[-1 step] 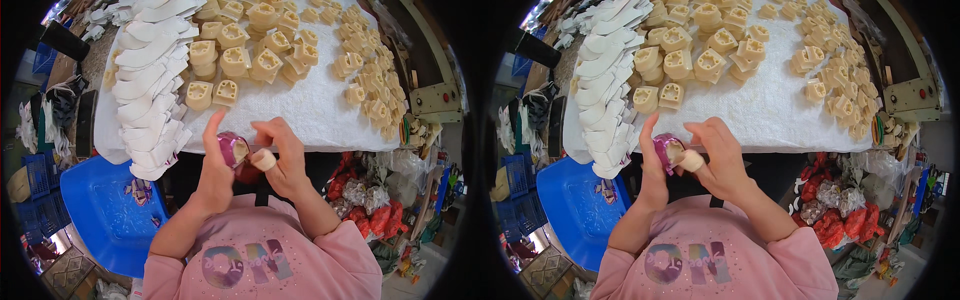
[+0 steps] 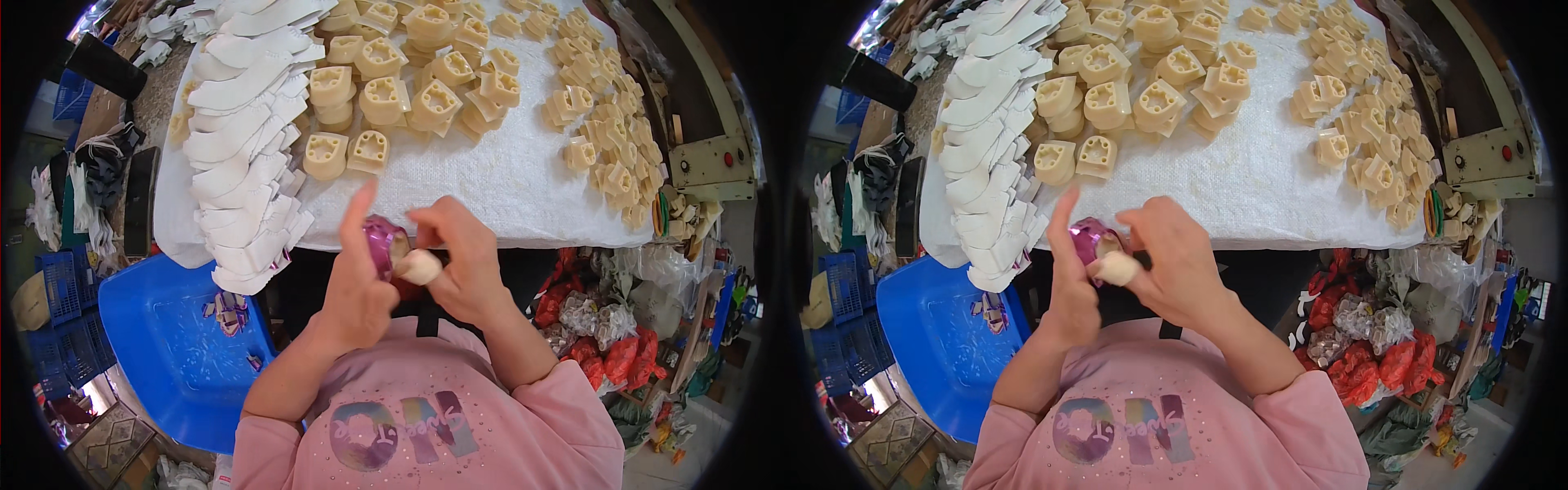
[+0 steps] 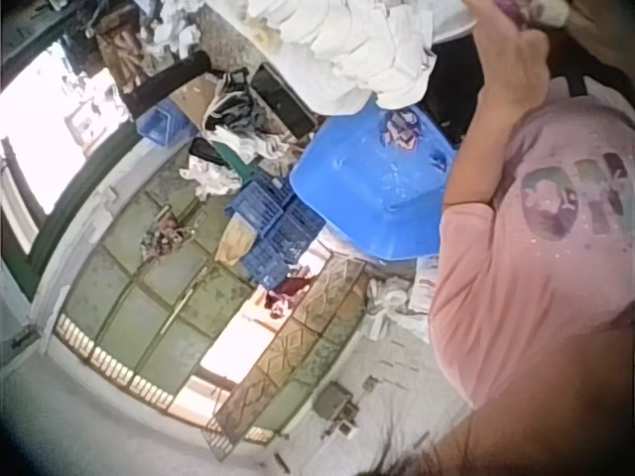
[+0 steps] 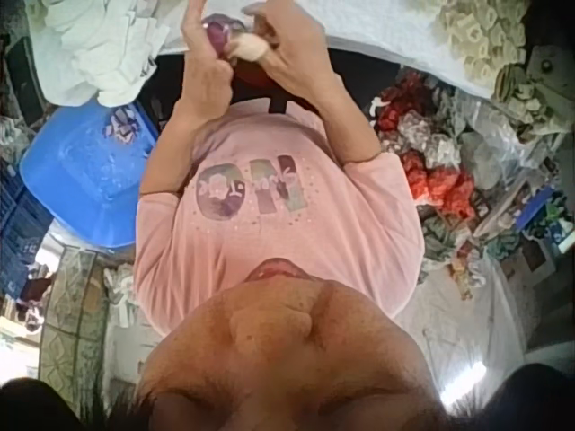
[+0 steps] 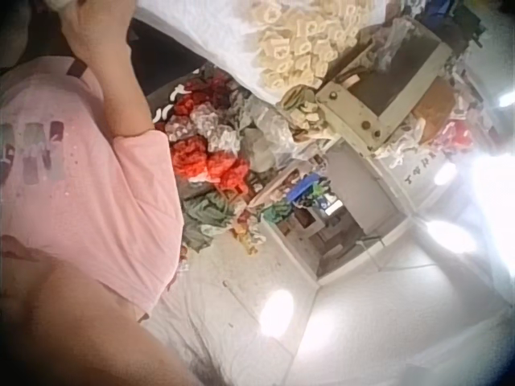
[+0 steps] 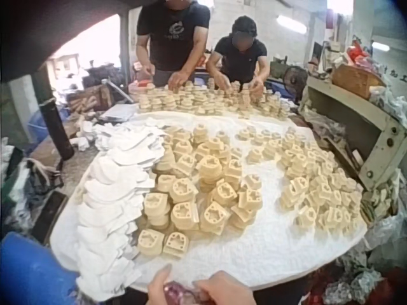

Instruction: Attaching white material strips to tan shoe sole/heel components in an assembly line setting.

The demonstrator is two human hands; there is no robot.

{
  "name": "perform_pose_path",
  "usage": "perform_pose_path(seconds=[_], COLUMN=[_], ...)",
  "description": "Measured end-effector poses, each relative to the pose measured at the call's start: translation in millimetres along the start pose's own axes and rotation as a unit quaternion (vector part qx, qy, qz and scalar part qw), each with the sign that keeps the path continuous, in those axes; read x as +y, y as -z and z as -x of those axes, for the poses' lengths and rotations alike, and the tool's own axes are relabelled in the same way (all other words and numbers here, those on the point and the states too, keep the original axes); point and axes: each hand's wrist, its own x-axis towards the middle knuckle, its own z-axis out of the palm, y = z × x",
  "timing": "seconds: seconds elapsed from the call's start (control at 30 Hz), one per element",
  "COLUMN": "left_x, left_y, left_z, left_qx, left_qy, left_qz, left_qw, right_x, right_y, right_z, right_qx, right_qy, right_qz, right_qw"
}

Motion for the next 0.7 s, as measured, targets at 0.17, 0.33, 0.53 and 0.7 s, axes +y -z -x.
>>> perform_pose_path(seconds=[0.17,0.33,0.53,0.7], left_x=[5,6,19,29], left_y=[9,3,8,7], left_z=[-6,-4,-8,-9], left_qx=[-0.043,-0.002,-0.001,0.001], left_qy=[-0.153,0.041,-0.058,-0.107], left_qz=[-0.109,0.086,-0.110,-0.165], left_qw=[0.981,0.995,0.992,0.981], right_x=[-8,4,24,14], right_y=[3,-3,3,17], right_z=[-4,7,-2,-8], right_qx=[-0.108,-0.043,-0.107,-0.186], right_qy=[-0.144,-0.222,-0.328,-0.150], right_qz=[-0.090,-0.300,-0.429,-0.184], right_qw=[0.980,0.927,0.835,0.953])
